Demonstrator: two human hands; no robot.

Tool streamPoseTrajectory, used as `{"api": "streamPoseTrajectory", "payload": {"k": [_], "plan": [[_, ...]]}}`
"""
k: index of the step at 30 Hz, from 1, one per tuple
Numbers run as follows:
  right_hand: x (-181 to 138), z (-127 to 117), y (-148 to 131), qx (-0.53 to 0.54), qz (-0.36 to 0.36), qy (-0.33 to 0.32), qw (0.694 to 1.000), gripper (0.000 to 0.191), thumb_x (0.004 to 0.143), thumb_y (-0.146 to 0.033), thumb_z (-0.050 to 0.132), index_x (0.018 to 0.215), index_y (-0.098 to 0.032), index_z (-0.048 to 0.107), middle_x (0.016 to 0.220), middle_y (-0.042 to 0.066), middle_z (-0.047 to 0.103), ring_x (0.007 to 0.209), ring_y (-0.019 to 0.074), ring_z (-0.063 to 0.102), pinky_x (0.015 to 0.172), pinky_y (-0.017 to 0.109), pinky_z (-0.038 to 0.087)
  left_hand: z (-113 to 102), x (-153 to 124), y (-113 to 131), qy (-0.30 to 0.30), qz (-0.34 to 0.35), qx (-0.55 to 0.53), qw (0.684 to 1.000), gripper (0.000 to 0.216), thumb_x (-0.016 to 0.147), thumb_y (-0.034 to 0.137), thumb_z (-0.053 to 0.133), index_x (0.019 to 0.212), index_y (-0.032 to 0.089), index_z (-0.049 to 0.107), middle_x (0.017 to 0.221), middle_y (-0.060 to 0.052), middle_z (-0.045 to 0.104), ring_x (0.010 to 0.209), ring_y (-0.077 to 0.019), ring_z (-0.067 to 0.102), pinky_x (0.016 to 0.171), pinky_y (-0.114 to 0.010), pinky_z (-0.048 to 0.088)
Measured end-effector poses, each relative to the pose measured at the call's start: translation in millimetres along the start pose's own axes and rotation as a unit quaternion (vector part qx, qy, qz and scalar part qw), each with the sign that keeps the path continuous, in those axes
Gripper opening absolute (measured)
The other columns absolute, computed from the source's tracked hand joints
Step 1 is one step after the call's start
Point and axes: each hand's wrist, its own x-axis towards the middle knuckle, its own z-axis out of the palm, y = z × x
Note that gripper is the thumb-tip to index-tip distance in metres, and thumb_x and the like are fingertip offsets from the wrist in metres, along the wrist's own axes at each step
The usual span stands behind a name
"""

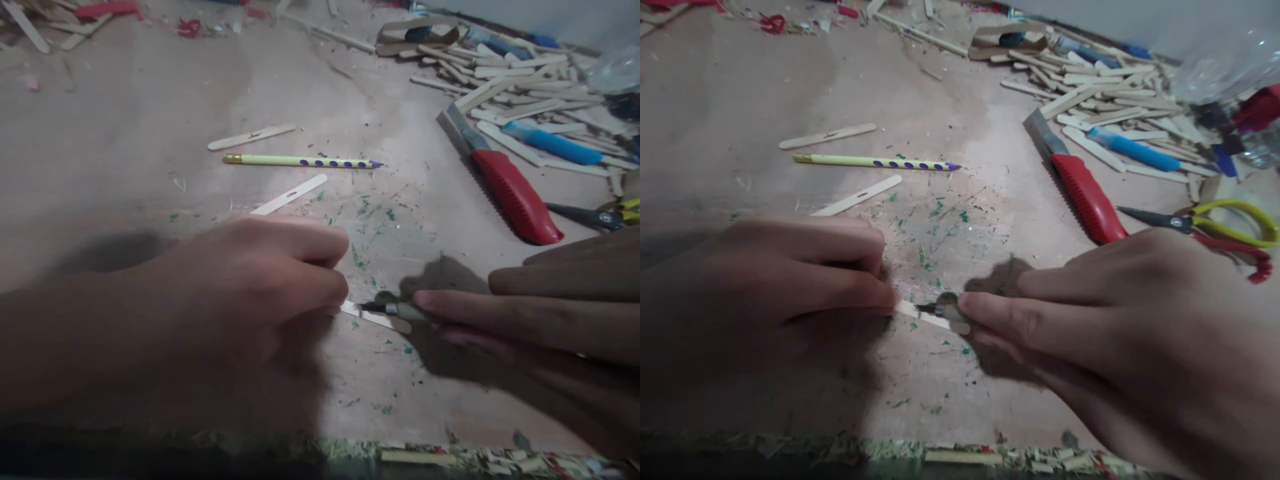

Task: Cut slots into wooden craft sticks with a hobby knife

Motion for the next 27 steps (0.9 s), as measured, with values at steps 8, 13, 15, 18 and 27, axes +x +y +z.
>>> {"api": "streamPoseTrajectory", "payload": {"k": [8, 13, 15, 18, 27], "plan": [[4.4, 12.5, 8.8, 0.169, 0.04, -0.077, 0.982, 0.037, 0.127, -0.024, 0.082, 0.153, -0.048, 0.093, 0.132, -0.002, 0.102, 0.11, 0.0269, 0.101, 0.076, 0.028, 0.083, 4.4, -1.0, -1.9, 0.01, 0.005, 0.034, 0.999, 0.043, 0.123, 0.009, 0.057, 0.092, 0.024, 0.083, 0.094, 0.001, 0.076, 0.071, -0.0132, 0.063, 0.066, -0.032, 0.048], [-0.2, 21.5, 11.2, 0.234, 0.095, -0.05, 0.966, 0.031, 0.126, -0.029, 0.085, 0.148, -0.049, 0.096, 0.136, -0.005, 0.102, 0.104, 0.0269, 0.102, 0.064, 0.026, 0.079, 4.8, -3.6, -4.3, 0.007, 0.008, 0.032, 0.999, 0.044, 0.123, 0.008, 0.053, 0.099, 0.026, 0.085, 0.092, 0.002, 0.074, 0.068, -0.0119, 0.062, 0.068, -0.026, 0.051], [-0.9, 22.4, 12.4, 0.256, 0.09, -0.054, 0.961, 0.034, 0.124, -0.028, 0.086, 0.15, -0.048, 0.095, 0.137, -0.005, 0.101, 0.103, 0.0265, 0.102, 0.064, 0.026, 0.079, 4.0, -2.4, -4.3, 0.005, 0.015, 0.035, 0.999, 0.046, 0.123, 0.005, 0.052, 0.097, 0.024, 0.084, 0.095, 0.002, 0.076, 0.071, -0.0117, 0.064, 0.071, -0.025, 0.052], [-1.5, 21.8, 13.6, 0.267, 0.088, -0.063, 0.958, 0.044, 0.125, -0.022, 0.082, 0.155, -0.052, 0.093, 0.134, -0.007, 0.101, 0.103, 0.0258, 0.101, 0.065, 0.029, 0.079, 3.0, -0.9, -4.4, 0.01, 0.019, 0.047, 0.999, 0.048, 0.121, 0.003, 0.051, 0.098, 0.025, 0.085, 0.091, 0.003, 0.07, 0.07, -0.0126, 0.058, 0.081, -0.024, 0.057], [-10.8, 15.9, 6.0, 0.107, 0.02, -0.056, 0.992, 0.053, 0.133, -0.032, 0.066, 0.179, -0.055, 0.077, 0.118, -0.006, 0.1, 0.086, 0.0254, 0.095, 0.069, 0.041, 0.074, 1.4, 0.9, -6.3, 0.014, 0.044, 0.054, 0.997, 0.052, 0.134, 0.017, 0.051, 0.099, 0.026, 0.089, 0.087, 0.003, 0.064, 0.067, -0.0123, 0.052, 0.083, -0.019, 0.061]]}}
